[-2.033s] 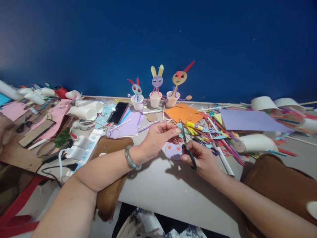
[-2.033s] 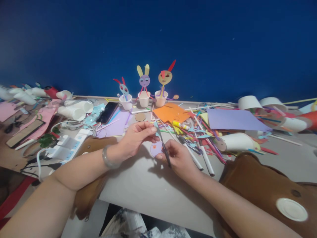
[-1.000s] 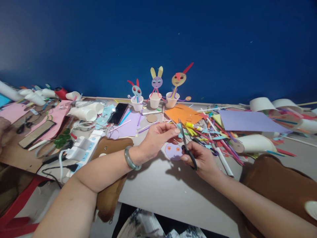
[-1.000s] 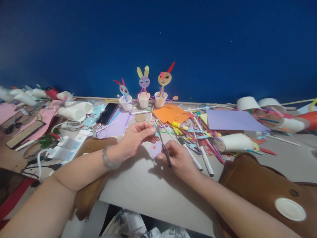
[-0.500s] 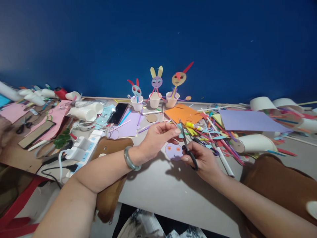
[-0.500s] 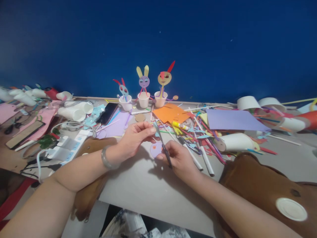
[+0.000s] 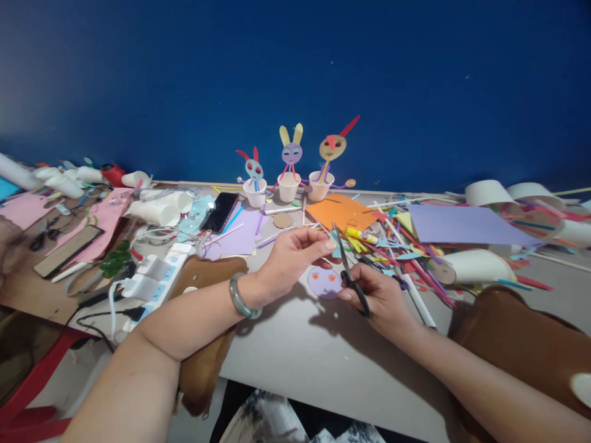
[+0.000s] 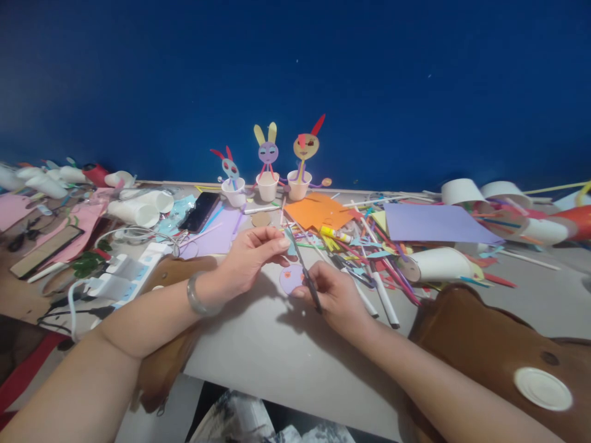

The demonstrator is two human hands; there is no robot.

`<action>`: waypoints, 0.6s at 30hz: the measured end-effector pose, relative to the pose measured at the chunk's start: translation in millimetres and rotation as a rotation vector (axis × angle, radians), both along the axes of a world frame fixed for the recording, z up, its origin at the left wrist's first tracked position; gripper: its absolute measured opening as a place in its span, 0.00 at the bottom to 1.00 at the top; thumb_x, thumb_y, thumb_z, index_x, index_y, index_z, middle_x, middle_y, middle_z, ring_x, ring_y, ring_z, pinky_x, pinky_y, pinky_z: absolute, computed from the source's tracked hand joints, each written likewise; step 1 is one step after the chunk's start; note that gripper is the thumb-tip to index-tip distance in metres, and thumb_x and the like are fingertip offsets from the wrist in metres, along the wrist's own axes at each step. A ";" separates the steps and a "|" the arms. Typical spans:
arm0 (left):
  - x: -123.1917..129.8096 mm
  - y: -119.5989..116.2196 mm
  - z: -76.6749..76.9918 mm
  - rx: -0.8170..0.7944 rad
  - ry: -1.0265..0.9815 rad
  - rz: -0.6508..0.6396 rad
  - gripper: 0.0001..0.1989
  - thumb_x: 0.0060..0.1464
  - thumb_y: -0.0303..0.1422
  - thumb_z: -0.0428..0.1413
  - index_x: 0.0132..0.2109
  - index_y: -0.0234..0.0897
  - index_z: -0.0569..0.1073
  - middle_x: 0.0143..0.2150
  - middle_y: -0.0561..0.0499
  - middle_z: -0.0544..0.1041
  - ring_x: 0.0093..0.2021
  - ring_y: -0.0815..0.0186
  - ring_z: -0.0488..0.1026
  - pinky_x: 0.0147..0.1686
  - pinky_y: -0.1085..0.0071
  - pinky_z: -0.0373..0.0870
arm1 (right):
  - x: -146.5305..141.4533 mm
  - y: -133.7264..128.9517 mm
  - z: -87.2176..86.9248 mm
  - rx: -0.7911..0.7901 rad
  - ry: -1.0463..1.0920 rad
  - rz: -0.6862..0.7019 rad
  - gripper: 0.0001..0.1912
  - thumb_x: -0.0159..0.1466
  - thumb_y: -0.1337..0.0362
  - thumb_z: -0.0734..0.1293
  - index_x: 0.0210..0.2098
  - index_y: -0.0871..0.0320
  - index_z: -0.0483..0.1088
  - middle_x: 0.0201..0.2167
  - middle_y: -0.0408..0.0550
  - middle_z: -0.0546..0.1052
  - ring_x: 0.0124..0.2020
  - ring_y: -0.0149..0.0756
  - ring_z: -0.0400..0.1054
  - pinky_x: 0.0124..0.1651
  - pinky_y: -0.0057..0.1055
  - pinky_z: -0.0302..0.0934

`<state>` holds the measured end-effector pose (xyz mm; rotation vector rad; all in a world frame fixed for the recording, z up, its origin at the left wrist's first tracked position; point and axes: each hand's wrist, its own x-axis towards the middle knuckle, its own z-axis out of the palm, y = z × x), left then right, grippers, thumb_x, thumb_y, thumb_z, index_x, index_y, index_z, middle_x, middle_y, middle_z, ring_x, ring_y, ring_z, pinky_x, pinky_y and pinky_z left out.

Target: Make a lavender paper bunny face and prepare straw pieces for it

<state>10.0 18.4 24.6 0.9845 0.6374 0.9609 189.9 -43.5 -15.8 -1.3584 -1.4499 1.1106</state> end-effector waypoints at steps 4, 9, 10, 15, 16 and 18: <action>-0.2 -0.1 0.7 0.005 -0.001 0.002 0.22 0.42 0.43 0.72 0.30 0.33 0.72 0.28 0.56 0.73 0.26 0.75 0.73 0.33 0.74 0.75 | 0.9 0.4 0.1 -0.019 0.022 0.011 0.30 0.49 0.37 0.77 0.23 0.54 0.62 0.17 0.38 0.66 0.19 0.28 0.55 0.22 0.29 0.51; -0.4 -0.3 1.8 0.013 -0.001 0.003 0.22 0.41 0.44 0.73 0.30 0.33 0.72 0.27 0.57 0.73 0.26 0.75 0.72 0.32 0.74 0.75 | -0.1 0.5 3.1 -0.015 0.002 0.014 0.29 0.49 0.37 0.76 0.23 0.53 0.63 0.17 0.39 0.67 0.19 0.30 0.57 0.22 0.30 0.53; -0.5 -0.4 1.9 0.015 -0.001 0.004 0.22 0.41 0.44 0.73 0.30 0.33 0.72 0.27 0.57 0.72 0.26 0.75 0.72 0.32 0.74 0.75 | -0.2 0.6 3.4 -0.006 -0.004 0.010 0.30 0.49 0.37 0.76 0.23 0.54 0.63 0.17 0.39 0.67 0.19 0.30 0.57 0.22 0.29 0.53; -1.6 -0.3 0.5 0.035 -0.002 0.016 0.21 0.42 0.44 0.72 0.30 0.33 0.73 0.28 0.56 0.73 0.28 0.74 0.72 0.31 0.75 0.75 | 0.5 0.9 4.0 0.024 -0.013 -0.006 0.30 0.48 0.36 0.76 0.22 0.54 0.63 0.17 0.39 0.68 0.19 0.29 0.56 0.22 0.29 0.51; -1.7 -0.2 0.1 0.038 0.000 0.017 0.21 0.42 0.44 0.72 0.30 0.33 0.73 0.28 0.56 0.73 0.28 0.74 0.73 0.32 0.75 0.75 | 0.6 0.8 4.4 0.023 -0.015 -0.004 0.30 0.48 0.36 0.76 0.22 0.54 0.64 0.17 0.39 0.68 0.19 0.29 0.56 0.22 0.29 0.51; -1.9 0.1 -0.7 0.037 0.008 0.015 0.21 0.42 0.44 0.72 0.30 0.33 0.73 0.28 0.56 0.73 0.28 0.74 0.73 0.32 0.74 0.75 | 0.6 0.4 5.1 0.019 -0.020 -0.002 0.30 0.49 0.36 0.76 0.22 0.54 0.64 0.17 0.40 0.68 0.19 0.29 0.56 0.22 0.29 0.52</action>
